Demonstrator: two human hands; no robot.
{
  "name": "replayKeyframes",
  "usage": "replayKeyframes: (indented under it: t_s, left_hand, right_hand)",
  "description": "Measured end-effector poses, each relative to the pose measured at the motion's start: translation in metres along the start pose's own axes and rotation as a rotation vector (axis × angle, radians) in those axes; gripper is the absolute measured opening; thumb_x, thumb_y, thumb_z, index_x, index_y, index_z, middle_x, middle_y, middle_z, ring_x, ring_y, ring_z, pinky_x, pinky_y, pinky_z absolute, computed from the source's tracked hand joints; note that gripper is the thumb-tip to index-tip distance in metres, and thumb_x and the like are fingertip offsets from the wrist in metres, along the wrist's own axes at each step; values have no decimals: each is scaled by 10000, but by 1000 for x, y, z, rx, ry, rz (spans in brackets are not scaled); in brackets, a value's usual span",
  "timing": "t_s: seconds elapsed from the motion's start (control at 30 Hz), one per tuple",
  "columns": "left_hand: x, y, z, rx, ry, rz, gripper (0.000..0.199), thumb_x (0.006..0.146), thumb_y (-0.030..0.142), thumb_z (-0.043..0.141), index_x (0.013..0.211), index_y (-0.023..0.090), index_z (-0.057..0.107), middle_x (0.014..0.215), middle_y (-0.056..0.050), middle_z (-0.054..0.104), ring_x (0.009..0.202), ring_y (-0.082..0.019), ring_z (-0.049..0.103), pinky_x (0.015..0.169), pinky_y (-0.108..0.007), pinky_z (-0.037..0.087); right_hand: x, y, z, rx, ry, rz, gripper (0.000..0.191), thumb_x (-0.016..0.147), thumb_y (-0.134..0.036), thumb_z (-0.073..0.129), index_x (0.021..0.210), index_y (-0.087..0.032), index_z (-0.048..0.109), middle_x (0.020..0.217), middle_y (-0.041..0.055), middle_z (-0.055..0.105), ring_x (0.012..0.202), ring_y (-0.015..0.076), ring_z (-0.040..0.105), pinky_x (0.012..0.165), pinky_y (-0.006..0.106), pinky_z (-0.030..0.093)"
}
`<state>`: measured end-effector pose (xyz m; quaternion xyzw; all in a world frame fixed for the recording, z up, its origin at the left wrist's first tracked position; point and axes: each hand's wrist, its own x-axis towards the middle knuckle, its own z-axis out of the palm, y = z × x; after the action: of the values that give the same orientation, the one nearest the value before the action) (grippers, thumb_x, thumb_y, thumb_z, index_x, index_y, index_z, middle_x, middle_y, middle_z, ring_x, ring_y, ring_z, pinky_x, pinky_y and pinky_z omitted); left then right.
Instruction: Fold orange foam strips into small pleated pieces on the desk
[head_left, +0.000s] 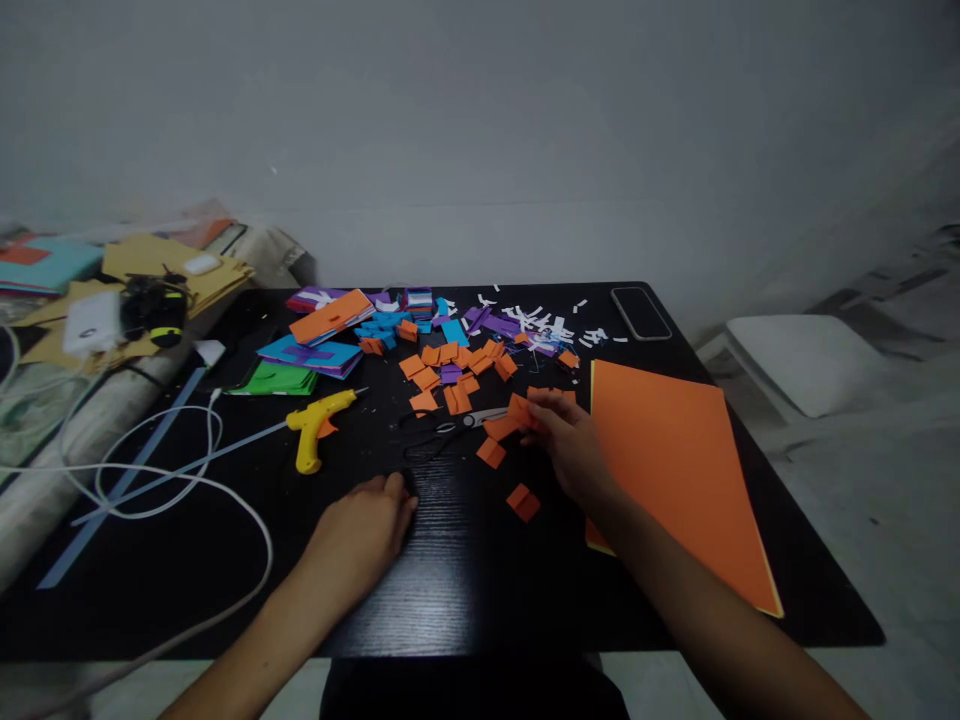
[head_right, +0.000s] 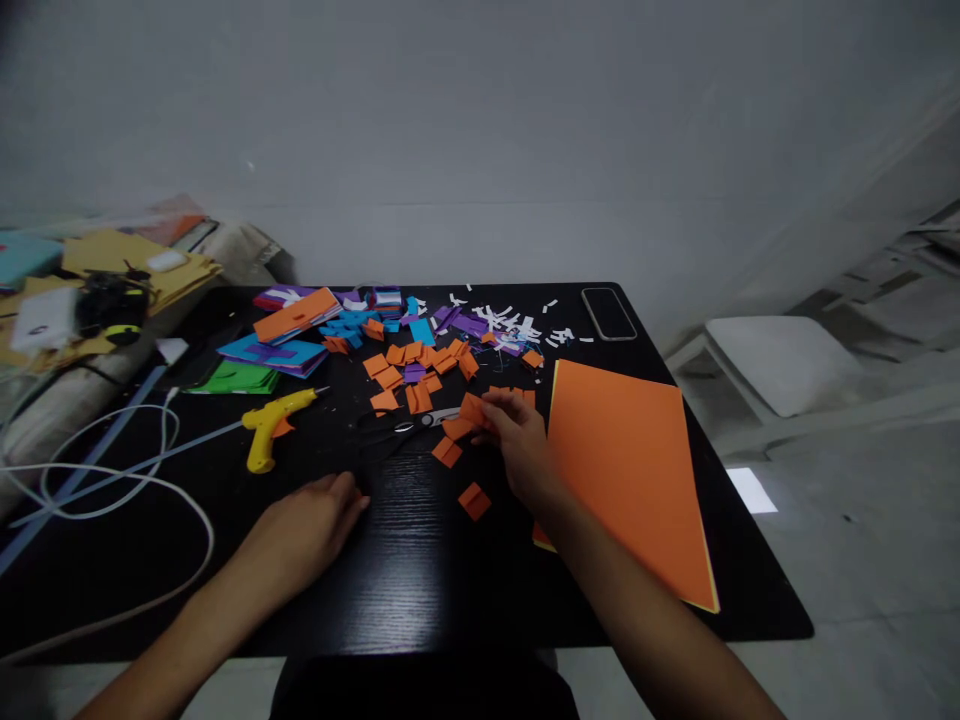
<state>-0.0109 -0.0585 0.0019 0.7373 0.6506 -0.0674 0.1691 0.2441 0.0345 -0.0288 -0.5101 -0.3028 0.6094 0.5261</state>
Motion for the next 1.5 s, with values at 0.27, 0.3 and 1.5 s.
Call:
replayKeyframes:
  t_s: [0.27, 0.3, 1.5]
  left_hand:
    - [37, 27, -11, -289, 48, 562, 174, 1036, 271, 460, 1049, 220, 626, 996, -56, 663, 887, -199, 662, 793, -317, 540]
    - [43, 25, -16, -286, 108, 531, 182, 1038, 261, 447, 1027, 217, 623, 982, -55, 661, 899, -206, 656, 807, -329, 536]
    - [7, -107, -29, -85, 273, -476, 595, 866, 760, 506, 728, 196, 635, 529, -53, 586, 481, -259, 581, 459, -288, 333]
  right_hand:
    - [-1, 3, 0, -30, -42, -18, 330, 663, -385, 879, 885, -210, 710, 869, 3, 691, 682, 149, 670, 561, 283, 611]
    - [0, 3, -1, -25, -42, -25, 342, 662, -390, 887, 896, -212, 713, 885, 7, 697, 709, 158, 679, 580, 292, 621]
    - [9, -5, -7, 35, 67, -69, 366, 621, -367, 912, 892, -206, 724, 892, 16, 716, 793, 176, 699, 571, 259, 589]
